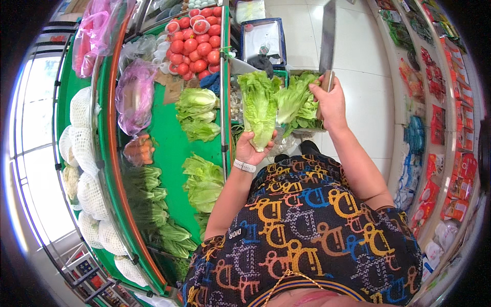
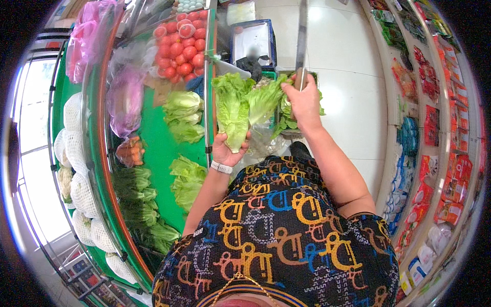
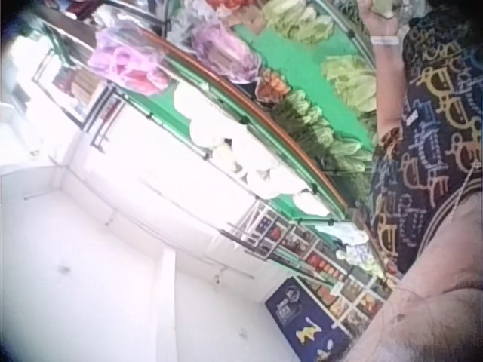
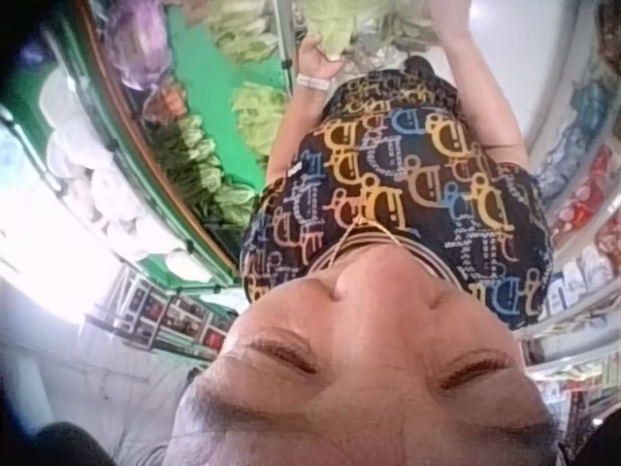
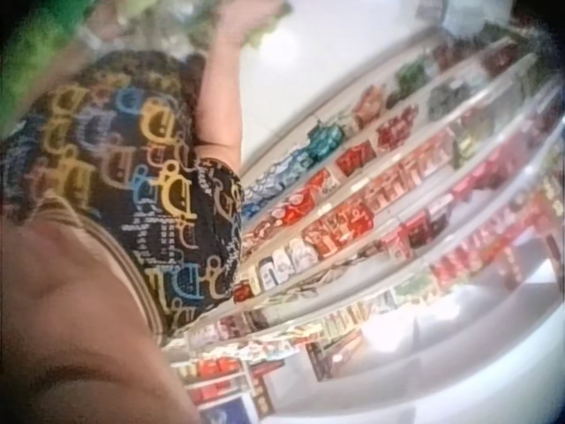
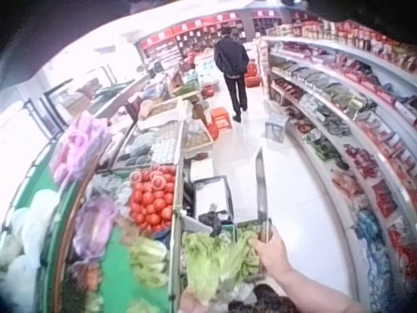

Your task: The person uses a cleaver to trim the base of several heads of lettuce and places them on a green display counter. They then pick up multiple tomatoes, remove their foam netting, and arrange them on the counter next to the lettuce.

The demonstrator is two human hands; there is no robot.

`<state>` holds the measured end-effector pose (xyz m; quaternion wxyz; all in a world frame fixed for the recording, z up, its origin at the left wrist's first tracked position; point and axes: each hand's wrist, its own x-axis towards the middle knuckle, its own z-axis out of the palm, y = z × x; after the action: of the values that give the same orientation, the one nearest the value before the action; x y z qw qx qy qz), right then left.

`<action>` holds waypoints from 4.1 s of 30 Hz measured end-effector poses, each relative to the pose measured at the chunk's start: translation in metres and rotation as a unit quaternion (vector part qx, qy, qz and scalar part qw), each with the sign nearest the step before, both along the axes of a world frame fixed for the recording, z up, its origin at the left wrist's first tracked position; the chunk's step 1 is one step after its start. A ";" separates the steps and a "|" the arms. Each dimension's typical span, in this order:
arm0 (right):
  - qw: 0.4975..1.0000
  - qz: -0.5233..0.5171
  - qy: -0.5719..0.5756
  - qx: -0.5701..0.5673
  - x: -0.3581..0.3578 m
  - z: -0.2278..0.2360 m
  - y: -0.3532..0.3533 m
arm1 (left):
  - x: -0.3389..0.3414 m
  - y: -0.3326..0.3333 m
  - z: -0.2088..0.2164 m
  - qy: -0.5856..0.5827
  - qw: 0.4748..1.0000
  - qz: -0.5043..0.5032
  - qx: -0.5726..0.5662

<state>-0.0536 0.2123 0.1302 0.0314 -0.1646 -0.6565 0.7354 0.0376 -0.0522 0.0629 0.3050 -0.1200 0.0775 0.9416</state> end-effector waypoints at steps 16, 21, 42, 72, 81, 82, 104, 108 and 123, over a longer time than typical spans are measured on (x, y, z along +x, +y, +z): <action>0.994 0.031 -0.099 0.047 -0.003 -0.064 0.043 | -0.011 0.030 0.043 0.124 0.929 0.077 -0.340; 0.967 0.077 -0.130 -0.204 0.033 -0.030 -0.002 | -0.019 0.059 0.034 0.295 0.660 0.124 -0.680; 0.953 0.172 -0.122 -0.219 0.041 -0.026 -0.012 | -0.013 0.053 0.011 0.121 0.935 0.061 -0.327; 0.899 0.155 -0.390 -0.128 0.009 -0.262 0.021 | 0.249 -0.109 -0.034 -0.250 0.599 0.644 -0.405; 0.886 0.174 -0.404 -0.143 0.017 -0.259 0.036 | 0.196 -0.140 -0.107 -0.413 0.525 0.471 -0.576; 0.887 0.171 -0.409 -0.132 0.019 -0.257 0.040 | 0.191 -0.138 -0.113 -0.427 0.519 0.458 -0.582; 0.884 0.157 -0.426 -0.112 0.029 -0.262 0.066 | 0.193 -0.170 -0.052 -0.014 0.213 -0.113 -0.970; 0.893 0.126 -0.407 -0.145 0.039 -0.259 0.063 | 0.163 -0.173 -0.036 0.005 0.227 -0.109 -0.968; 0.906 0.044 -0.414 -0.083 0.113 -0.219 0.109 | -0.045 -0.213 -0.157 -0.374 0.634 0.170 -0.655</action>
<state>0.0598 0.3211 -0.0891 -0.2891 -0.4270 -0.5533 0.6541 -0.0070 -0.2653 -0.0941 -0.0165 -0.6411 0.5311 0.5538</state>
